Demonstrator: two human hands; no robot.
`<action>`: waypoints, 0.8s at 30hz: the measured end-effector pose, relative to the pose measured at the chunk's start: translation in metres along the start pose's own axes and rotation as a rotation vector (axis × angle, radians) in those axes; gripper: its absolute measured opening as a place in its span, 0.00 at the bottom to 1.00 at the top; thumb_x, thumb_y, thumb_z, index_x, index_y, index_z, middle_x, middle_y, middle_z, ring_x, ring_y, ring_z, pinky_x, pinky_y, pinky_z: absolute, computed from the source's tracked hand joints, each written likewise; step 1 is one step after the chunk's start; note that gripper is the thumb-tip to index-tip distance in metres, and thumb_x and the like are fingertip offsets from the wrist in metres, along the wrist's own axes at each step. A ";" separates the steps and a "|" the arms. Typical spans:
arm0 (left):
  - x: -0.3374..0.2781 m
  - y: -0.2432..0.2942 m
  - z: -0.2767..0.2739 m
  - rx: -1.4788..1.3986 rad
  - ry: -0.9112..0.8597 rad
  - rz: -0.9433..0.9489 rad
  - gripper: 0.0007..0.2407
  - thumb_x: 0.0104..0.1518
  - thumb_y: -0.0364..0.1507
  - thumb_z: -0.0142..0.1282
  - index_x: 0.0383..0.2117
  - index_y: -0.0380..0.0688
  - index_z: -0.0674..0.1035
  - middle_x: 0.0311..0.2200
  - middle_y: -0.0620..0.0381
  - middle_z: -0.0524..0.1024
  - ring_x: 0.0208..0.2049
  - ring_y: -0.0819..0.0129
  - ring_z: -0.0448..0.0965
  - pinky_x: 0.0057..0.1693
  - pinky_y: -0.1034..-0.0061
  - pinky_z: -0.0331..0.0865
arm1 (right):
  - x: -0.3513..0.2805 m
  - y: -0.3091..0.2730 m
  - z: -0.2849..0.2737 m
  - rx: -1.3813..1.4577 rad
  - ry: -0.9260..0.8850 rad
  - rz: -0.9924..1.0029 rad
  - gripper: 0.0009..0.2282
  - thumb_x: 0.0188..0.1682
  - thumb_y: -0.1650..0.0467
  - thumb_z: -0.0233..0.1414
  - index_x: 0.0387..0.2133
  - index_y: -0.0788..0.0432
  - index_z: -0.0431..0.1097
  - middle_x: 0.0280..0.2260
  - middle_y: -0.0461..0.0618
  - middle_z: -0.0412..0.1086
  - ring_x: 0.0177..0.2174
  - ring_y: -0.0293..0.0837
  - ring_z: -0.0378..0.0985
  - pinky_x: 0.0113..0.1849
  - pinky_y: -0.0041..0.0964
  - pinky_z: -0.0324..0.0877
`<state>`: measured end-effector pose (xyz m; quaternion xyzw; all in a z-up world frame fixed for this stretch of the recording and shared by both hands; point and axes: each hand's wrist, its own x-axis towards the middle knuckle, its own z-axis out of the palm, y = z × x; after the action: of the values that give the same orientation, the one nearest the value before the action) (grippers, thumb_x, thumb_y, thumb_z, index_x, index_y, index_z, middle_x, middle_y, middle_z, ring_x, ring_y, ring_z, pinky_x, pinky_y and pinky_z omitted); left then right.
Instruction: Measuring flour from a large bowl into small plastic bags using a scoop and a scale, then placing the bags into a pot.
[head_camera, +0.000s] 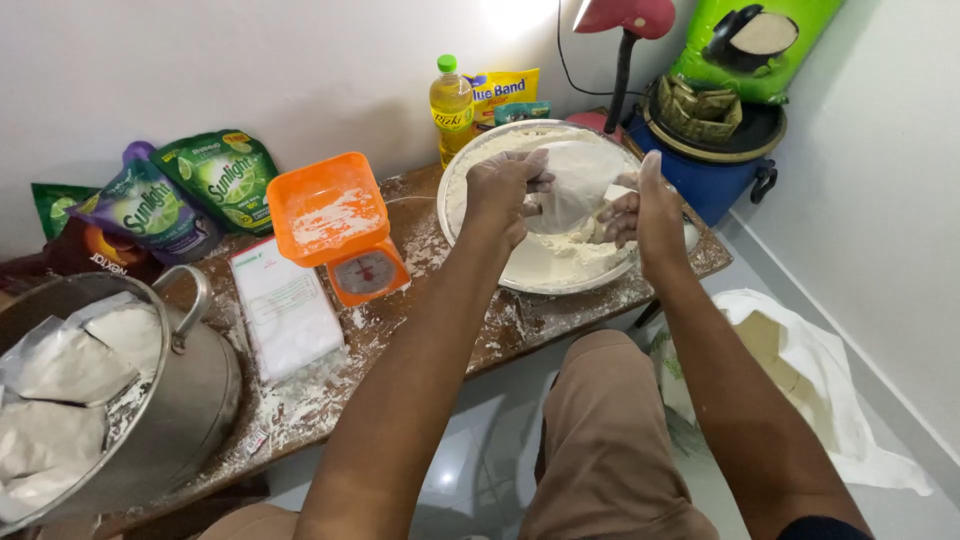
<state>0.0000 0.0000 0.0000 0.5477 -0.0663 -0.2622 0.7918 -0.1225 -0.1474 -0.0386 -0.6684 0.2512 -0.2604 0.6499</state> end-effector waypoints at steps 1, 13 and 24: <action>0.002 -0.002 0.000 -0.002 0.000 -0.002 0.10 0.59 0.26 0.60 0.41 0.30 0.79 0.24 0.49 0.78 0.27 0.64 0.81 0.53 0.39 0.71 | -0.006 -0.013 0.007 -0.003 0.001 0.001 0.40 0.54 0.41 0.31 0.51 0.68 0.67 0.24 0.59 0.74 0.17 0.45 0.76 0.16 0.31 0.68; 0.000 0.000 -0.007 0.025 0.002 -0.020 0.11 0.59 0.24 0.59 0.45 0.28 0.78 0.27 0.48 0.78 0.30 0.62 0.83 0.56 0.28 0.63 | 0.008 -0.031 0.025 -0.155 0.069 -0.218 0.08 0.51 0.70 0.57 0.26 0.63 0.77 0.20 0.59 0.74 0.12 0.40 0.75 0.12 0.29 0.68; -0.011 0.019 -0.006 0.317 0.117 0.296 0.04 0.49 0.21 0.57 0.26 0.31 0.82 0.14 0.52 0.75 0.16 0.72 0.79 0.35 0.72 0.78 | 0.020 -0.040 0.031 -0.089 0.020 -0.283 0.05 0.47 0.77 0.52 0.28 0.69 0.75 0.17 0.57 0.71 0.14 0.37 0.74 0.16 0.28 0.70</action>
<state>-0.0003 0.0150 0.0165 0.6639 -0.1401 -0.0970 0.7282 -0.0873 -0.1367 0.0012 -0.7227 0.1720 -0.3447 0.5739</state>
